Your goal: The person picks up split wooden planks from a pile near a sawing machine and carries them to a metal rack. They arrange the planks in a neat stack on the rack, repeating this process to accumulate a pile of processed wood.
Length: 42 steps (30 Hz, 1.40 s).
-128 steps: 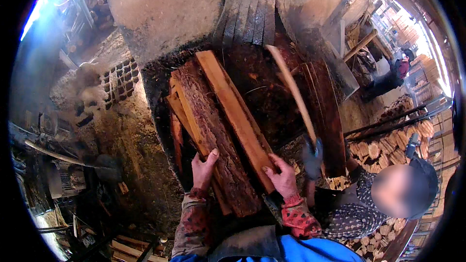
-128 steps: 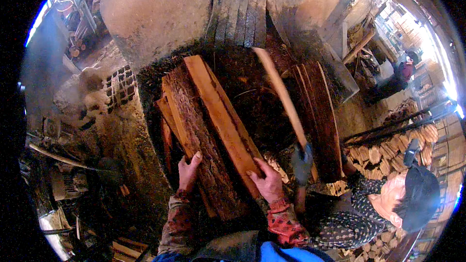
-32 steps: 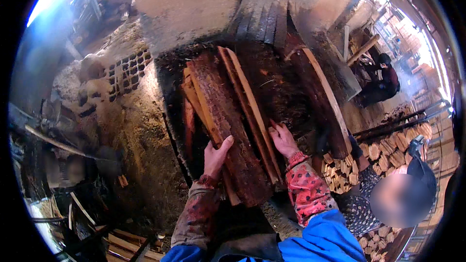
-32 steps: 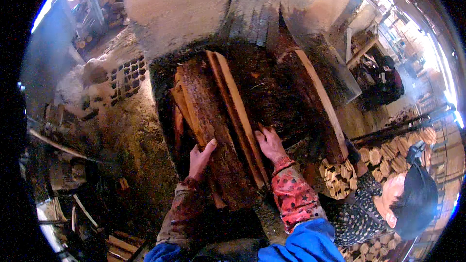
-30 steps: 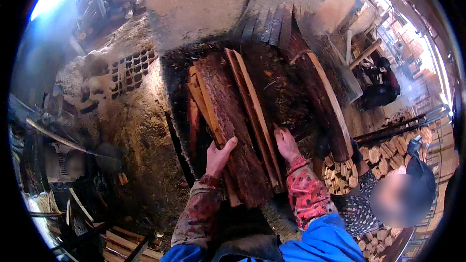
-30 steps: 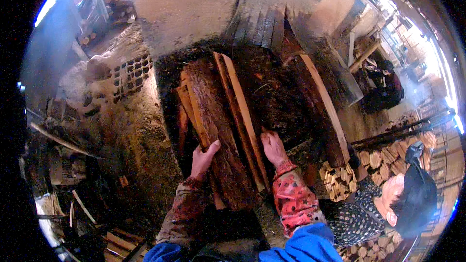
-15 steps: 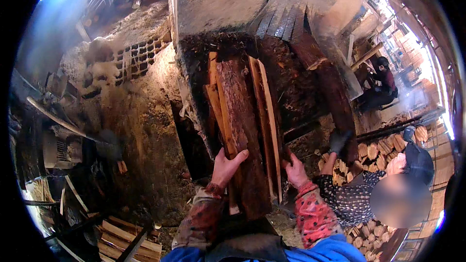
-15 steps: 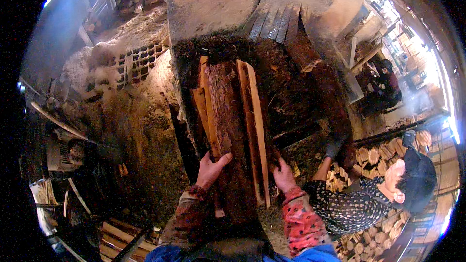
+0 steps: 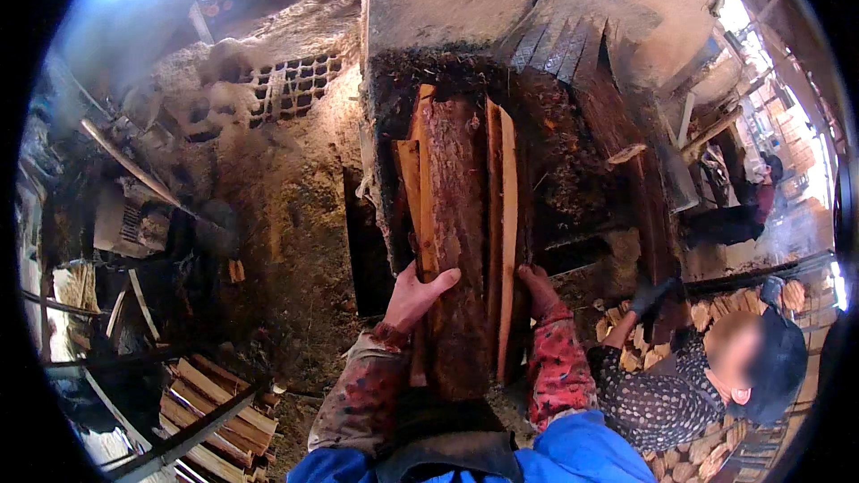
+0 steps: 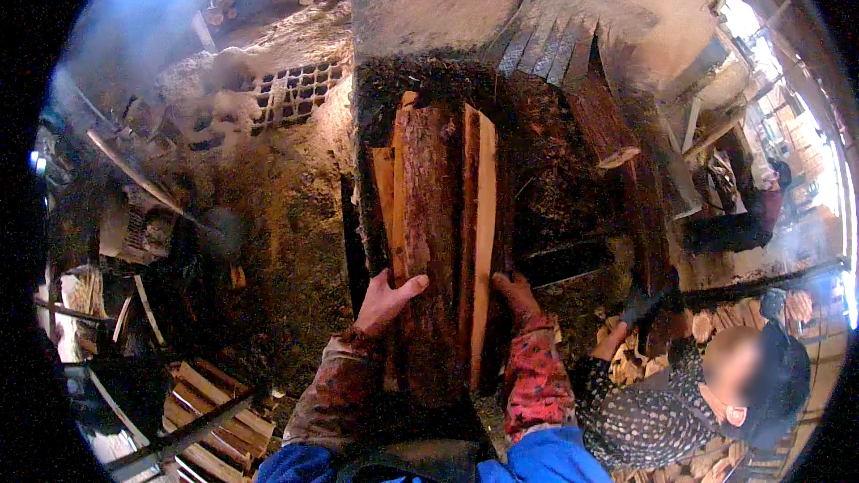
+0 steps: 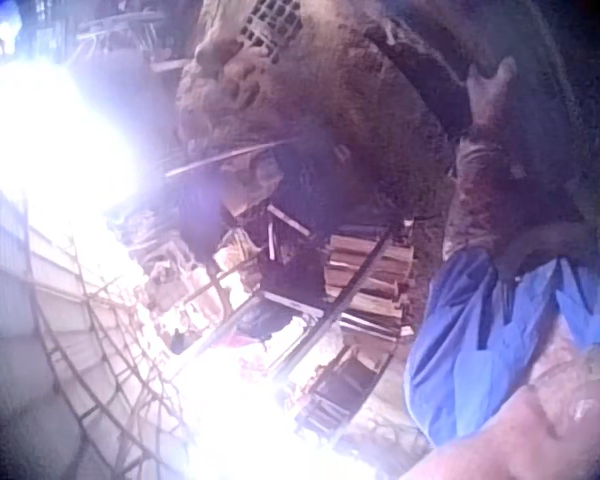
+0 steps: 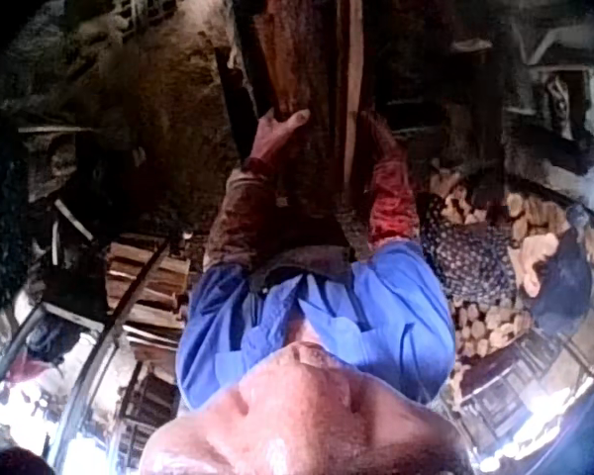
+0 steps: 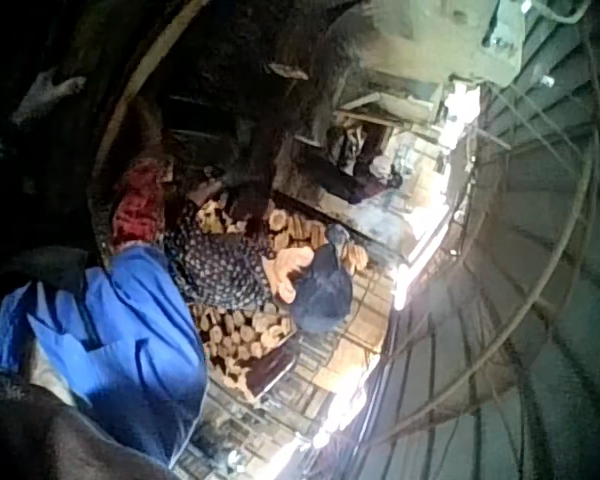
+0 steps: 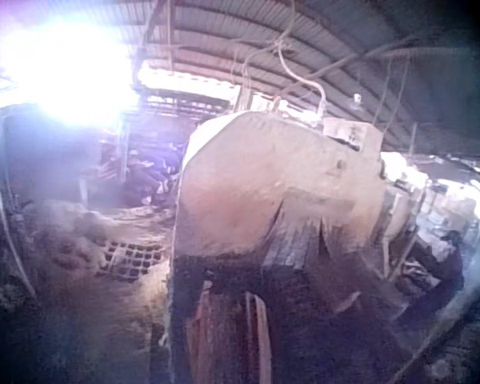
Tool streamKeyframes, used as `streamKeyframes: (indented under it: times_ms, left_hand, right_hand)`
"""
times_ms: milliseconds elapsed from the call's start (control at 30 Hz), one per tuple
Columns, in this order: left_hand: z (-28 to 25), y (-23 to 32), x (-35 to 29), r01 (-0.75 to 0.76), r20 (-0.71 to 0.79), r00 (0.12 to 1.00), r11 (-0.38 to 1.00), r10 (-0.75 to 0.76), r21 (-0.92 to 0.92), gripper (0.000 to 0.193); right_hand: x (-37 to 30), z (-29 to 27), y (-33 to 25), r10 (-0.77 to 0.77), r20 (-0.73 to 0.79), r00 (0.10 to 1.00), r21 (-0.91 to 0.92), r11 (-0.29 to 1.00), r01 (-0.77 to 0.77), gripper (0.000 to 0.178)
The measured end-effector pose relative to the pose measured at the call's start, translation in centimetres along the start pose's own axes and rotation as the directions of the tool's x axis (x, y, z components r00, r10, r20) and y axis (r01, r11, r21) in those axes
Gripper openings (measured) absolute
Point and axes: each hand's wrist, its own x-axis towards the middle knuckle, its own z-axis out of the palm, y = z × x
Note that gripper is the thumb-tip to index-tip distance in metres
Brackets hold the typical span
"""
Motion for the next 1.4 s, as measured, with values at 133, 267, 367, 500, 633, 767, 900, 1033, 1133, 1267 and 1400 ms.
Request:
streamKeyframes:
  times_ms: [133,267,367,500,633,767,900,1033,1133,1267,1400]
  left_hand:
    - [-0.6,-0.4,-2.2,0.076,-0.073,0.994,0.995,-0.080,-0.059,0.059]
    - [-0.1,-1.2,-3.7,0.117,-0.109,0.987,0.992,-0.122,-0.055,0.059]
    - [-0.2,-1.6,-5.1,0.092,-0.144,0.984,0.993,-0.102,-0.075,0.058]
    - [1.0,-1.7,-6.6,0.119,-0.226,0.961,0.976,-0.160,-0.182,0.056]
    - [2.1,-0.7,-8.2,0.081,-0.285,0.943,0.950,-0.171,-0.301,0.059]
    - [2.3,-2.9,-8.3,-0.025,-0.355,0.927,0.927,-0.119,-0.374,0.069]
    - [2.3,-2.8,-9.9,0.011,-0.426,0.884,0.919,-0.193,-0.394,0.064]
    - [2.9,-4.9,-11.3,-0.136,-0.546,0.818,0.862,-0.180,-0.488,0.072]
    - [2.9,-6.3,-12.6,-0.133,-0.612,0.750,0.849,-0.251,-0.511,0.071]
    - [2.3,-3.5,-19.6,-0.166,-0.640,0.675,0.769,-0.368,-0.617,0.071]
    - [1.2,-11.6,-25.5,-0.386,-0.655,0.657,0.579,-0.373,-0.718,0.059]
  right_hand:
    - [-3.1,2.9,-1.7,0.070,0.139,0.988,0.003,0.997,-0.071,0.100]
    - [-6.2,4.4,-5.6,0.090,0.300,0.950,0.160,0.977,-0.143,0.106]
    - [-5.4,4.5,-6.0,0.115,0.377,0.919,0.090,0.983,-0.161,0.092]
    - [-6.0,4.3,-6.5,-0.008,0.345,0.939,0.072,0.997,-0.018,0.076]
    - [-7.2,5.9,-12.2,0.003,0.489,0.872,0.156,0.984,-0.091,0.065]
    - [-6.1,6.5,-14.0,-0.026,0.567,0.824,0.056,0.998,-0.008,0.050]
    - [-3.6,8.2,-14.4,-0.047,0.702,0.711,-0.030,0.995,0.095,0.036]
    - [-2.8,10.1,-15.1,0.065,0.793,0.606,-0.119,0.992,0.050,0.037]
    - [-2.2,11.8,-15.2,0.123,0.847,0.517,-0.209,0.972,0.111,0.037]
    - [-3.2,14.6,-12.3,0.222,0.834,0.505,-0.386,0.889,0.247,0.051]
    - [-14.6,20.4,-11.5,0.337,0.801,0.495,-0.516,0.809,0.283,0.046]
